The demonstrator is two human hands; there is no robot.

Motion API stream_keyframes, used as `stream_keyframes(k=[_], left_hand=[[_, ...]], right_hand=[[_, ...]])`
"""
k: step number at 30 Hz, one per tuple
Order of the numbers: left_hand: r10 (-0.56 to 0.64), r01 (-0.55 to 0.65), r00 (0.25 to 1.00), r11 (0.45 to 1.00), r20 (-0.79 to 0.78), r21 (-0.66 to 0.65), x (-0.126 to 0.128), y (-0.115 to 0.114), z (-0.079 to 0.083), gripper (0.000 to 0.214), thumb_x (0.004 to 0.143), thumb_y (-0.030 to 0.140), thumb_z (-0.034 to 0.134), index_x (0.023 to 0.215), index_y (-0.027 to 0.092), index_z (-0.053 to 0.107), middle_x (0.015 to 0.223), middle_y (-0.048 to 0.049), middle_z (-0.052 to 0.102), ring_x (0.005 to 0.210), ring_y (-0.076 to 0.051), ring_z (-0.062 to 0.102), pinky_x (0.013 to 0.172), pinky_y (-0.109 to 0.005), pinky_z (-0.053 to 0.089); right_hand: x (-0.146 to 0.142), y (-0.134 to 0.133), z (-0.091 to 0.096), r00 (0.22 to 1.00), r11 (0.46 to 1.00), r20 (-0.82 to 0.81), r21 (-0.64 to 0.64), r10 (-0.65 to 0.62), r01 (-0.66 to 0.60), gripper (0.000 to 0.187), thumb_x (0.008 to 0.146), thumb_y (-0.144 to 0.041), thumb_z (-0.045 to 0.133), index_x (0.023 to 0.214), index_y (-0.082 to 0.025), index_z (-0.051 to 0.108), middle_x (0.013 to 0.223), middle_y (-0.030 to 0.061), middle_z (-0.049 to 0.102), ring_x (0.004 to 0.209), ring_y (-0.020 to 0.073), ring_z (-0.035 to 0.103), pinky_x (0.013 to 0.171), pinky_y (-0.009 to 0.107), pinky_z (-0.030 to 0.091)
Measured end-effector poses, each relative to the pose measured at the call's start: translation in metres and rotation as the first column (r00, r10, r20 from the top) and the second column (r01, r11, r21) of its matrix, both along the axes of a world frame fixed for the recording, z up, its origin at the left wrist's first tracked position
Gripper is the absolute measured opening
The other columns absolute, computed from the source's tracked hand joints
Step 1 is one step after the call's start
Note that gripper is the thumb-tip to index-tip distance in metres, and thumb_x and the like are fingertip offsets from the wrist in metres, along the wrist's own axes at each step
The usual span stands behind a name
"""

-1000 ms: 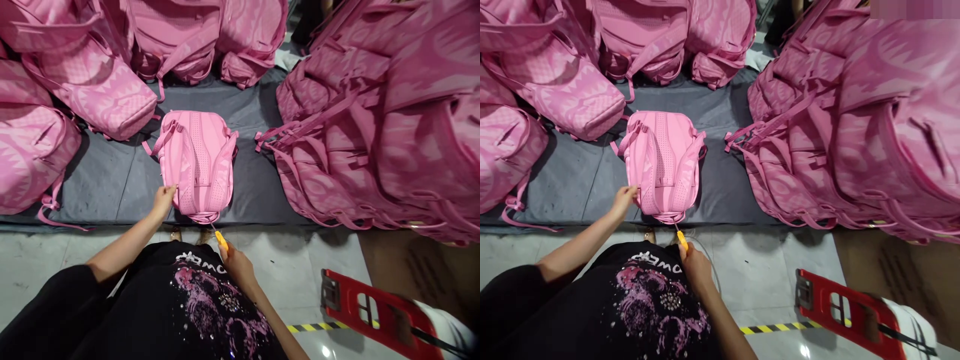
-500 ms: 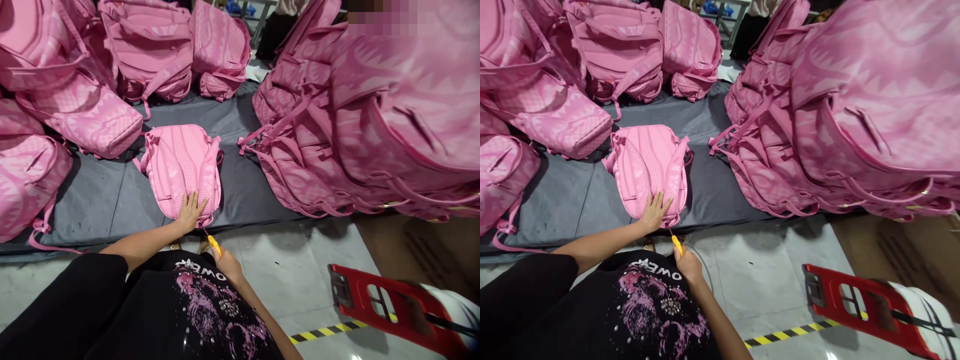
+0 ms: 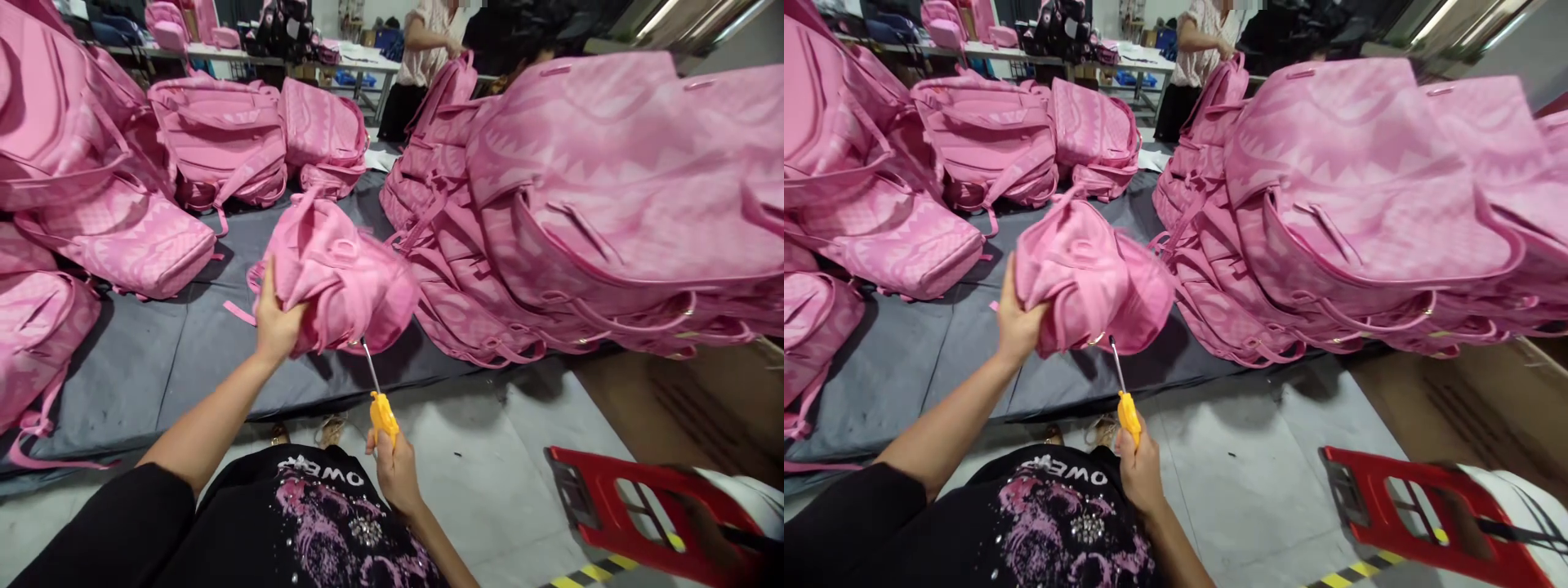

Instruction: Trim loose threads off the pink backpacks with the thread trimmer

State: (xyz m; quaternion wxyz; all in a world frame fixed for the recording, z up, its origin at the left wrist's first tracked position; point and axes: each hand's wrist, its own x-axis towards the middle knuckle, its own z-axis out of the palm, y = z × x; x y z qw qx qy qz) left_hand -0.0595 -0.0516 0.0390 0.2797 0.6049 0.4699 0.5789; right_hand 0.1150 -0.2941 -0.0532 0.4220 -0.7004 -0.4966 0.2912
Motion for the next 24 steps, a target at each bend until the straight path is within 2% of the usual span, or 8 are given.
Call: stream_keyframes(k=[4,8,10,12,14,17,20,24], left_hand=[[0.116,-0.088,0.982,0.979,0.148,-0.182,-0.032,-0.051,-0.053,0.068,0.083,0.038,0.057,0.147,0.021,0.040,0.133,-0.0102,0.062,0.124,-0.021,0.059,0.100,-0.032,0.051],[-0.277,0.084,0.918,0.834,-0.283,-0.546,-0.079,-0.120,-0.108,0.043,0.089,0.045,0.055,0.120,0.018,0.065,0.094,-0.0088,0.076,0.085,-0.024,0.072,0.076,-0.036,0.059],[-0.297,0.039,0.785,0.900,-0.543,-0.435,-0.095,-0.132,-0.113,0.044,0.090,0.045,0.057,0.123,0.018,0.065,0.108,-0.0126,0.074,0.101,-0.029,0.070,0.089,-0.044,0.057],[-0.213,0.070,0.630,0.973,-0.747,-0.218,-0.100,-0.118,-0.110,0.060,0.084,0.041,0.067,0.138,0.017,0.056,0.141,-0.0194,0.057,0.134,-0.036,0.051,0.110,-0.053,0.042],[-0.220,0.168,0.455,0.973,-0.863,-0.160,-0.096,-0.085,-0.107,0.079,0.075,0.028,0.075,0.148,0.018,0.046,0.159,-0.0203,0.034,0.149,-0.039,0.028,0.119,-0.058,0.027],[-0.343,0.200,0.302,0.935,-0.889,-0.293,-0.082,-0.024,-0.099,0.075,0.068,0.007,0.067,0.140,0.023,0.057,0.151,-0.0128,0.048,0.143,-0.033,0.042,0.117,-0.049,0.035],[-0.326,0.105,0.366,0.945,-0.872,-0.310,-0.066,0.019,-0.072,0.058,0.072,0.002,0.053,0.124,0.022,0.069,0.121,-0.0084,0.073,0.114,-0.025,0.067,0.097,-0.036,0.052],[-0.126,0.087,0.512,0.992,-0.850,-0.094,-0.040,0.044,-0.019,0.047,0.076,0.009,0.050,0.114,0.023,0.073,0.100,-0.0067,0.078,0.094,-0.023,0.073,0.078,-0.030,0.051]], right_hand=[[0.007,0.019,-0.003,0.998,1.000,-0.055,-0.007,0.011,-0.011,0.041,0.098,-0.053,0.034,0.097,-0.020,0.058,0.067,0.0008,0.061,0.058,0.0155,0.058,0.059,0.027,0.049],[0.017,0.028,-0.019,0.995,0.991,-0.093,-0.128,0.027,-0.039,0.044,0.097,-0.056,0.034,0.095,-0.020,0.058,0.063,0.0006,0.060,0.055,0.0161,0.057,0.057,0.028,0.046],[0.020,0.032,-0.028,0.992,0.973,-0.115,-0.217,0.056,-0.080,0.047,0.096,-0.061,0.034,0.096,-0.019,0.058,0.063,0.0009,0.060,0.055,0.0173,0.059,0.057,0.029,0.046],[0.022,0.036,-0.034,0.990,0.953,-0.125,-0.285,0.073,-0.106,0.051,0.095,-0.064,0.032,0.094,-0.020,0.057,0.065,0.0026,0.063,0.058,0.0191,0.061,0.060,0.030,0.047],[0.023,0.036,-0.038,0.989,0.942,-0.124,-0.314,0.085,-0.120,0.053,0.094,-0.067,0.032,0.094,-0.020,0.057,0.071,0.0050,0.066,0.064,0.0211,0.065,0.066,0.032,0.049],[0.025,0.027,-0.042,0.991,0.942,-0.116,-0.319,0.068,-0.102,0.054,0.094,-0.068,0.030,0.089,-0.021,0.057,0.076,0.0065,0.068,0.069,0.0218,0.066,0.070,0.032,0.049],[0.021,0.008,-0.043,0.996,0.955,-0.072,-0.289,0.044,-0.063,0.057,0.095,-0.069,0.023,0.072,-0.024,0.050,0.061,0.0036,0.060,0.058,0.0196,0.059,0.062,0.032,0.047],[0.012,-0.003,-0.028,0.999,0.977,0.041,-0.214,0.035,-0.025,0.060,0.094,-0.067,0.017,0.077,-0.025,0.055,0.059,0.0043,0.058,0.053,0.0208,0.055,0.057,0.033,0.045]])
